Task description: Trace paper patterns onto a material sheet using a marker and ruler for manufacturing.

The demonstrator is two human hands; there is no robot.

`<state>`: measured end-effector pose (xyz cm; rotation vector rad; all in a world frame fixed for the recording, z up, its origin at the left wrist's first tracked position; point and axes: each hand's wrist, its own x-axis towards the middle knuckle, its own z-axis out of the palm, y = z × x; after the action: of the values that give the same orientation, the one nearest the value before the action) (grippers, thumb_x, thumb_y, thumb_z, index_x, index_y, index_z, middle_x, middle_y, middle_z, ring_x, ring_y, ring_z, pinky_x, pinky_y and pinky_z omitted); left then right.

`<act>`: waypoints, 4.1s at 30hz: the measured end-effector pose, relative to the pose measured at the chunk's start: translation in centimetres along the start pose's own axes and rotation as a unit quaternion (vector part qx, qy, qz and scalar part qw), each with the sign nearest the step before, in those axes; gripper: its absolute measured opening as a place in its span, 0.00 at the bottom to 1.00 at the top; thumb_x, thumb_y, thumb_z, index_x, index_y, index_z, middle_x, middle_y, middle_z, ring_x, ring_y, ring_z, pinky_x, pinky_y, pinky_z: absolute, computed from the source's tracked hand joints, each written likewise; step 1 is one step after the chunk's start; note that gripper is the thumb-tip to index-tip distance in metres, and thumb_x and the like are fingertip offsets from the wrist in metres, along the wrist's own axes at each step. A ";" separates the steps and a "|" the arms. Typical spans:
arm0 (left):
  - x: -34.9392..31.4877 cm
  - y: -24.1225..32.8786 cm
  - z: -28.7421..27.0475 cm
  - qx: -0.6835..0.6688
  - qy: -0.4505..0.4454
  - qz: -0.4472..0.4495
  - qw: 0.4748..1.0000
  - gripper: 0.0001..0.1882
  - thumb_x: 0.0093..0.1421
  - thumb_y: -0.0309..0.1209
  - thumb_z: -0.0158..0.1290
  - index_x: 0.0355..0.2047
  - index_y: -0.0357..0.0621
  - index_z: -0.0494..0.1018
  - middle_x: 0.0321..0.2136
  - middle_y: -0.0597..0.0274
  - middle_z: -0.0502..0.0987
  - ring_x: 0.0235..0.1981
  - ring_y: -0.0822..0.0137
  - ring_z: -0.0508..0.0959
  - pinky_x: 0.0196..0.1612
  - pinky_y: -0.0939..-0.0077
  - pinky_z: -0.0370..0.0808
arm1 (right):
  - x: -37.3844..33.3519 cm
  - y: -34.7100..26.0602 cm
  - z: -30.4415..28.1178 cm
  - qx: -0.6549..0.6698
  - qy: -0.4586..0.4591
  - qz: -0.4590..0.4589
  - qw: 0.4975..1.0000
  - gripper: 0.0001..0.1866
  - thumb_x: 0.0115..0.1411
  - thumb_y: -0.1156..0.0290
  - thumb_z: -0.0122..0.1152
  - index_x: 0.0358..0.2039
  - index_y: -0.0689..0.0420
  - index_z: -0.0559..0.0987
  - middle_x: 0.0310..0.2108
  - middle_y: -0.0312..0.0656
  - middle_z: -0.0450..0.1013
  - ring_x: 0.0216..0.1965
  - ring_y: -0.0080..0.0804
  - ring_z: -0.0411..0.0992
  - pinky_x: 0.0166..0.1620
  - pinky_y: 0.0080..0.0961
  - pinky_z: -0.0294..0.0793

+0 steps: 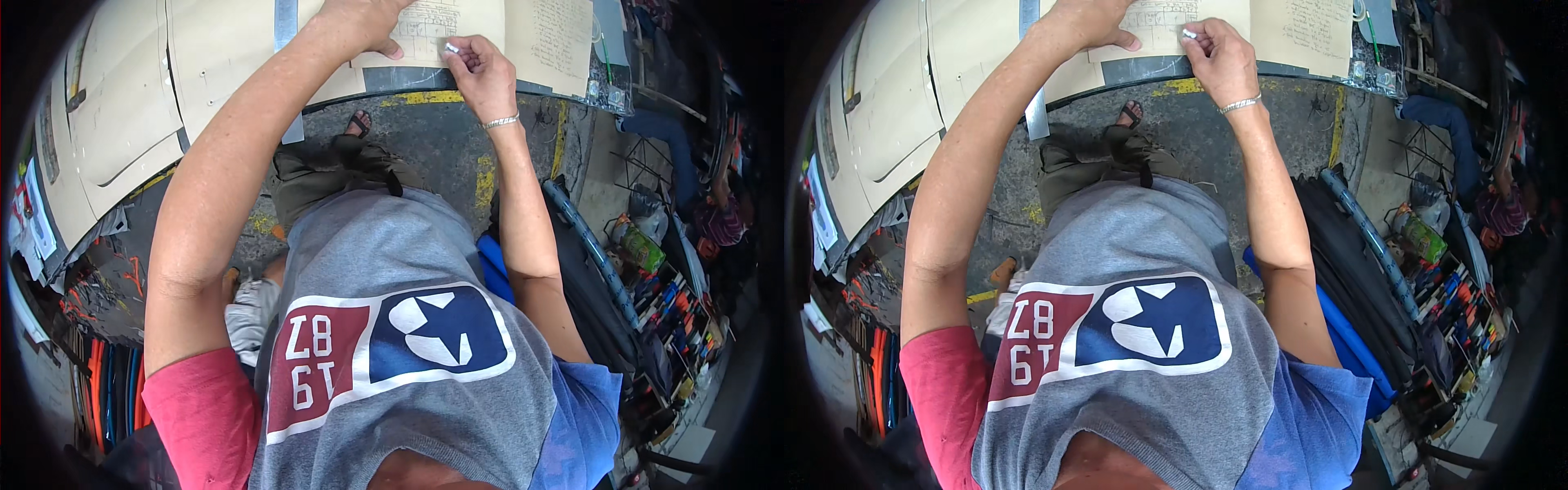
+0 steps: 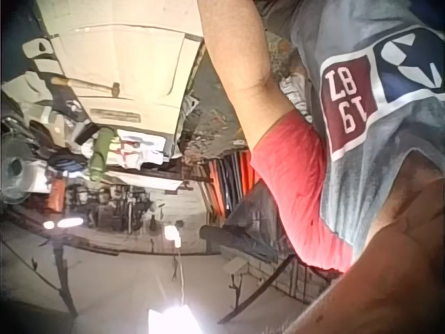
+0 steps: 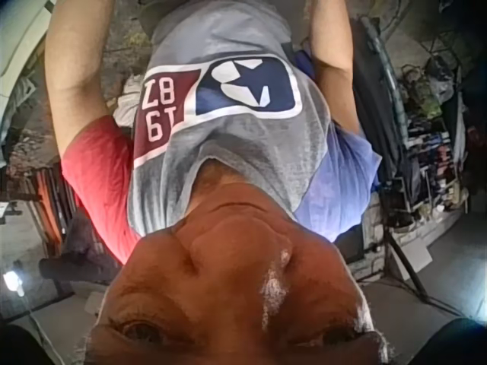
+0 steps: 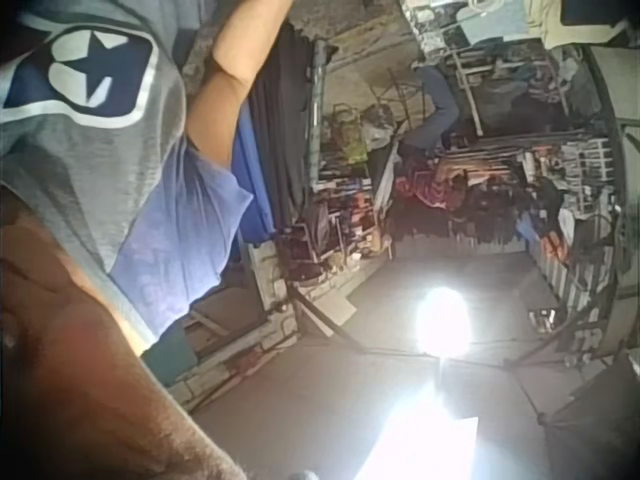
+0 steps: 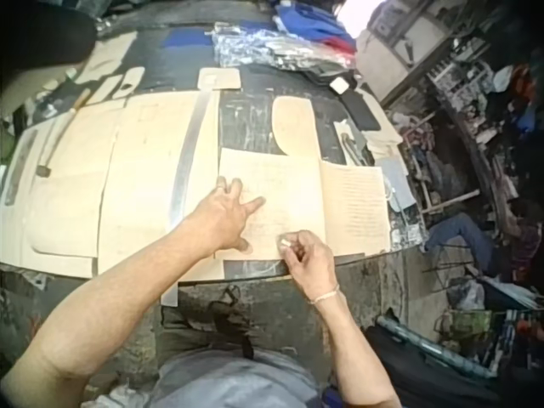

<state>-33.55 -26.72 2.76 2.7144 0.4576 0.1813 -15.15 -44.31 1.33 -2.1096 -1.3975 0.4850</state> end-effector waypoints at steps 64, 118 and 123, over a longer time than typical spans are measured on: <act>1.5 2.9 -1.6 0.136 -0.135 -0.123 0.974 0.53 0.46 0.58 0.68 0.70 0.54 0.61 0.65 0.29 0.59 0.66 0.33 0.60 0.69 0.51 0.59 | 1.0 -0.9 1.1 -0.004 0.025 -0.015 1.000 0.12 0.59 0.67 0.70 0.42 0.56 0.85 0.30 0.38 0.81 0.30 0.22 0.78 0.38 0.21 0.79; -0.8 -0.4 0.1 -0.102 0.028 0.005 0.994 0.52 0.47 0.56 0.68 0.69 0.54 0.61 0.65 0.31 0.59 0.66 0.33 0.60 0.70 0.51 0.58 | 0.1 -2.2 1.7 -0.018 0.052 -0.048 0.997 0.11 0.58 0.68 0.71 0.40 0.58 0.84 0.28 0.38 0.80 0.28 0.22 0.78 0.35 0.21 0.78; 1.2 2.6 -1.3 0.128 -0.118 -0.118 0.978 0.52 0.47 0.57 0.68 0.70 0.56 0.61 0.66 0.32 0.59 0.66 0.32 0.60 0.70 0.51 0.59 | 1.7 -2.6 1.7 -0.019 0.023 0.003 1.000 0.10 0.58 0.71 0.68 0.40 0.59 0.82 0.31 0.43 0.79 0.31 0.31 0.78 0.38 0.26 0.78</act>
<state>-31.90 -28.19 5.01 2.8471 0.7717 -0.2796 -17.34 -41.50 1.67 -2.1416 -1.3860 0.4118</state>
